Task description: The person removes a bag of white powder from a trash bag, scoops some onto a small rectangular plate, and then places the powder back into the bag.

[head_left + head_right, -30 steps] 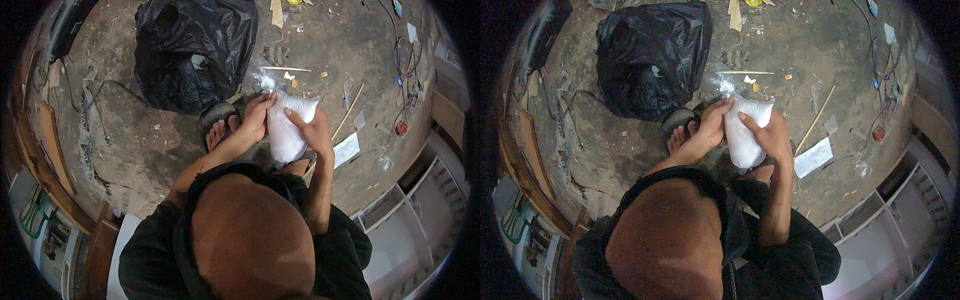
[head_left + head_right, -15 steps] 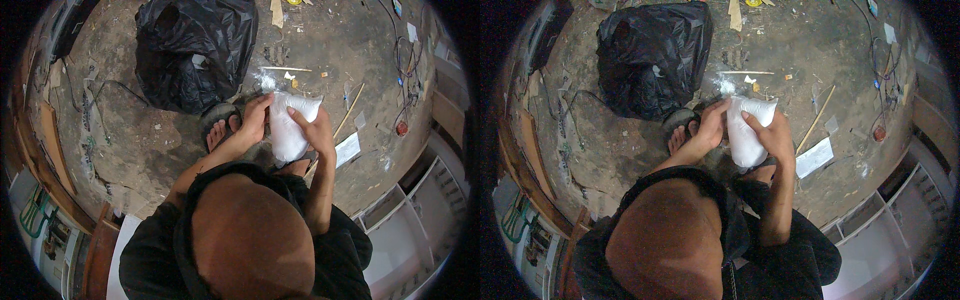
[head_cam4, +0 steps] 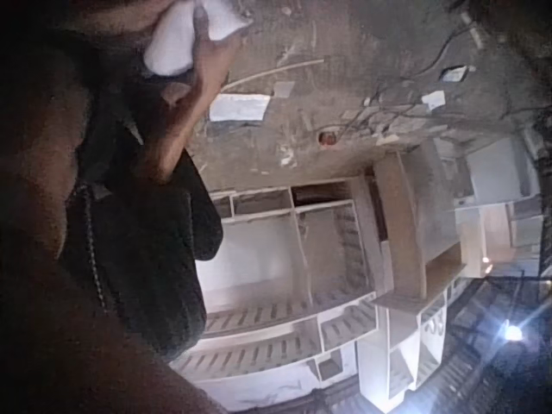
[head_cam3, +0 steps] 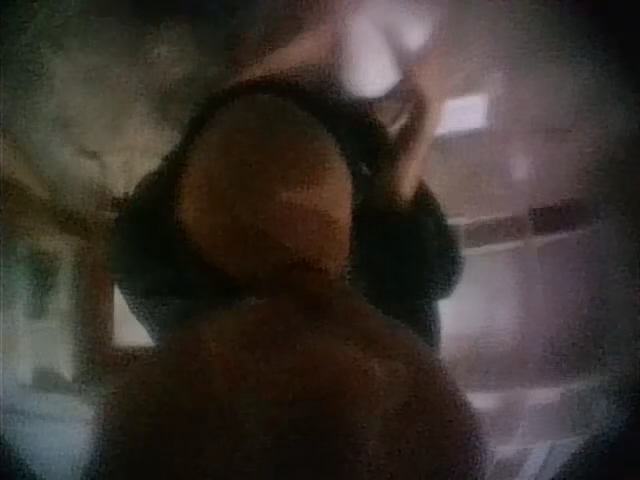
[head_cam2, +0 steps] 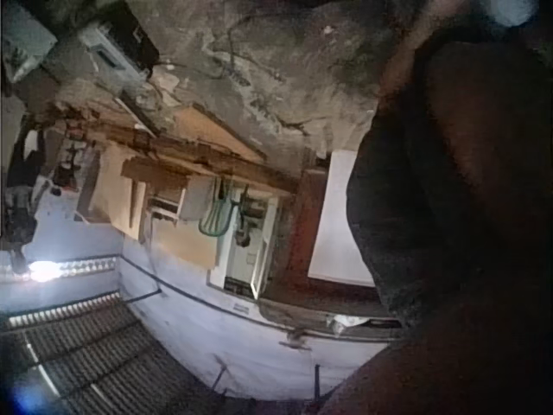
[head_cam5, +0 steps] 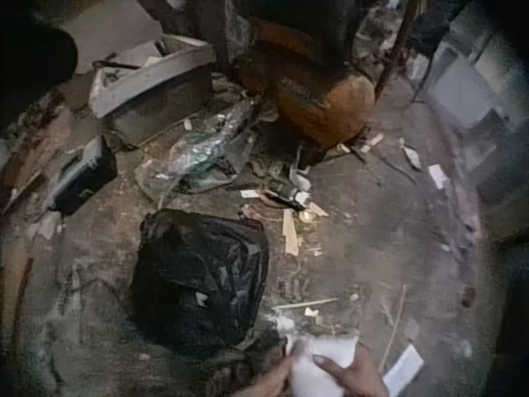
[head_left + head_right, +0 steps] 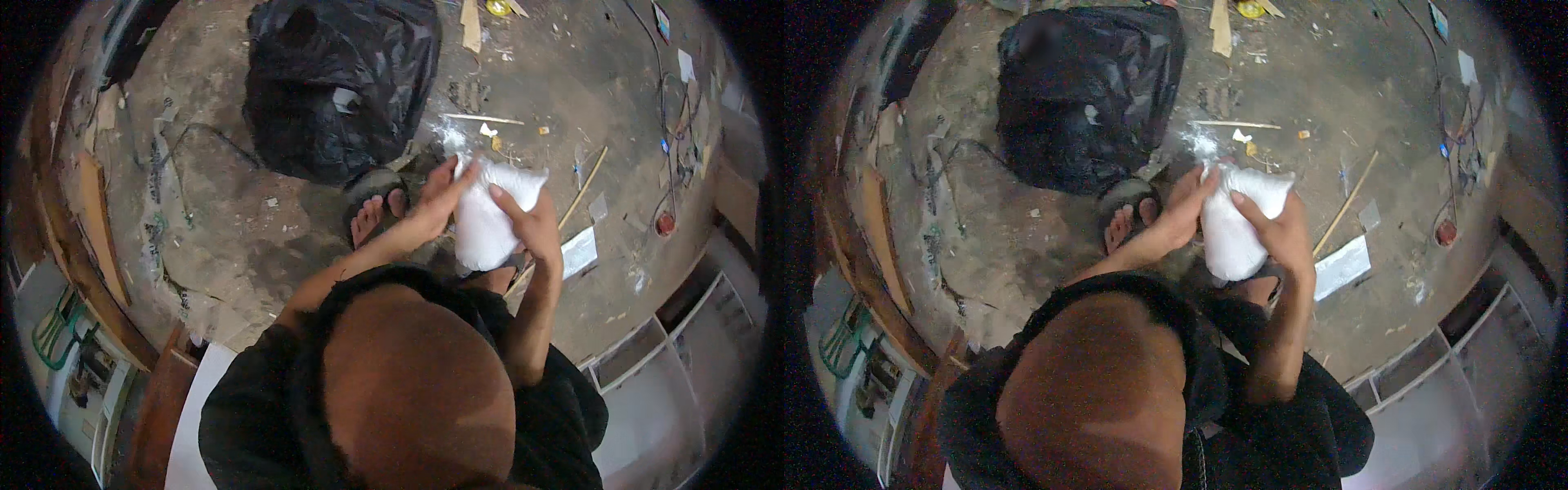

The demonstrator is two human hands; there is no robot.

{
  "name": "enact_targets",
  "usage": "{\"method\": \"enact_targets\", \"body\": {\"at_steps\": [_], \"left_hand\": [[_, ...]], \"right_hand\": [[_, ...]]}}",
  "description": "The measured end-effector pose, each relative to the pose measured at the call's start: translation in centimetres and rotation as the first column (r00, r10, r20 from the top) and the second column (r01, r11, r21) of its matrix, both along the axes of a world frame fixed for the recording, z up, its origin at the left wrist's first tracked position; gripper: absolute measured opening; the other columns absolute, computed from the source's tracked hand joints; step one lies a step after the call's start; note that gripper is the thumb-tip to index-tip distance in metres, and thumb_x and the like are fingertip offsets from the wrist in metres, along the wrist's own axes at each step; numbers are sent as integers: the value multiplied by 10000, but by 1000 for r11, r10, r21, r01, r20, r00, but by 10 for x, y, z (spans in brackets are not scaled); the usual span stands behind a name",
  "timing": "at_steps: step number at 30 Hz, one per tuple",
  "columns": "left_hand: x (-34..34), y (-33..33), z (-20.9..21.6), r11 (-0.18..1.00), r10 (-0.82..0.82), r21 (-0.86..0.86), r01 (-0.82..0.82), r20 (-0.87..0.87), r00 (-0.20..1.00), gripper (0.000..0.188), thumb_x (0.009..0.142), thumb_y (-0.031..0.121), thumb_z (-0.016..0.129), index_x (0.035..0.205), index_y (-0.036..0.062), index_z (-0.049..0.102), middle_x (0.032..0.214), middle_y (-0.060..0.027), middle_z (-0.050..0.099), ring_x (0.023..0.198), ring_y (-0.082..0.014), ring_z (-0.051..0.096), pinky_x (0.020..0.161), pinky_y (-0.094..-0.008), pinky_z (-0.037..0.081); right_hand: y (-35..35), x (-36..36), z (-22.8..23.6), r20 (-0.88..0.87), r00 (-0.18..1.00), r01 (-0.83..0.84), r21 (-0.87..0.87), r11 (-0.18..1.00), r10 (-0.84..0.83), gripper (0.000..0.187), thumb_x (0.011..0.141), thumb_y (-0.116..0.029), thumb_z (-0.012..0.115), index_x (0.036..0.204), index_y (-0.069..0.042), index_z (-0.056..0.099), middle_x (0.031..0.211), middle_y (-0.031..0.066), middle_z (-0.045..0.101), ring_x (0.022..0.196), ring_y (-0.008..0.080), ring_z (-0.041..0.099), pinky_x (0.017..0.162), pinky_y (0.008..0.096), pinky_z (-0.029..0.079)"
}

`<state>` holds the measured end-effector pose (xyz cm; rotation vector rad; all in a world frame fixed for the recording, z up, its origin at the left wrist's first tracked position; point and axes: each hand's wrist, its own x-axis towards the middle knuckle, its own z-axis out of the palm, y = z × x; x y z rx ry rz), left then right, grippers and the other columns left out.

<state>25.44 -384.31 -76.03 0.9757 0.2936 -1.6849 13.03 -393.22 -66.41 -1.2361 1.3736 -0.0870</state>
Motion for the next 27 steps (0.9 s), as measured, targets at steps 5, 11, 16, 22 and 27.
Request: {"method": "enact_targets", "body": {"at_steps": [5,11,16,22,27], "left_hand": [[31,21,29,913,-254,-112,392,596,762,930,604,239,899,1354,20,395,1302,-113,511,1225,-231,465,1052,-384,364],[86,21,89,834,-99,-222,504,840,534,1062,571,359,911,1402,8,350,1354,-172,465,1281,-275,428,1070,-391,336],[133,51,118,984,108,-147,104,943,315,763,639,257,883,1265,12,523,1143,-104,636,1060,-184,598,934,-345,464],[185,62,132,997,44,-45,-59,999,-11,769,643,303,859,1254,-11,515,1094,-182,659,1005,-259,650,886,-370,497],[200,37,114,986,11,-36,-163,988,-155,815,625,313,865,1272,-19,496,1115,-217,642,1033,-331,632,900,-399,484]], "right_hand": [[-3,20,36,51,998,-31,5,1000,31,356,790,-121,757,1085,23,618,969,79,679,868,147,625,789,322,508],[-2,58,49,473,879,112,-91,989,-56,400,780,-142,757,1112,26,609,996,95,674,878,166,631,792,319,513],[11,148,3,564,815,50,153,987,-129,412,883,-287,679,1142,25,604,1055,94,657,941,172,608,843,324,478],[-14,213,-27,481,846,-270,13,963,230,823,880,-548,579,1422,15,319,1395,228,365,1282,332,381,1049,417,326],[-61,203,12,20,859,-305,-781,544,511,983,800,-496,684,1513,-109,128,1471,381,120,1372,502,195,1118,490,230]]}}
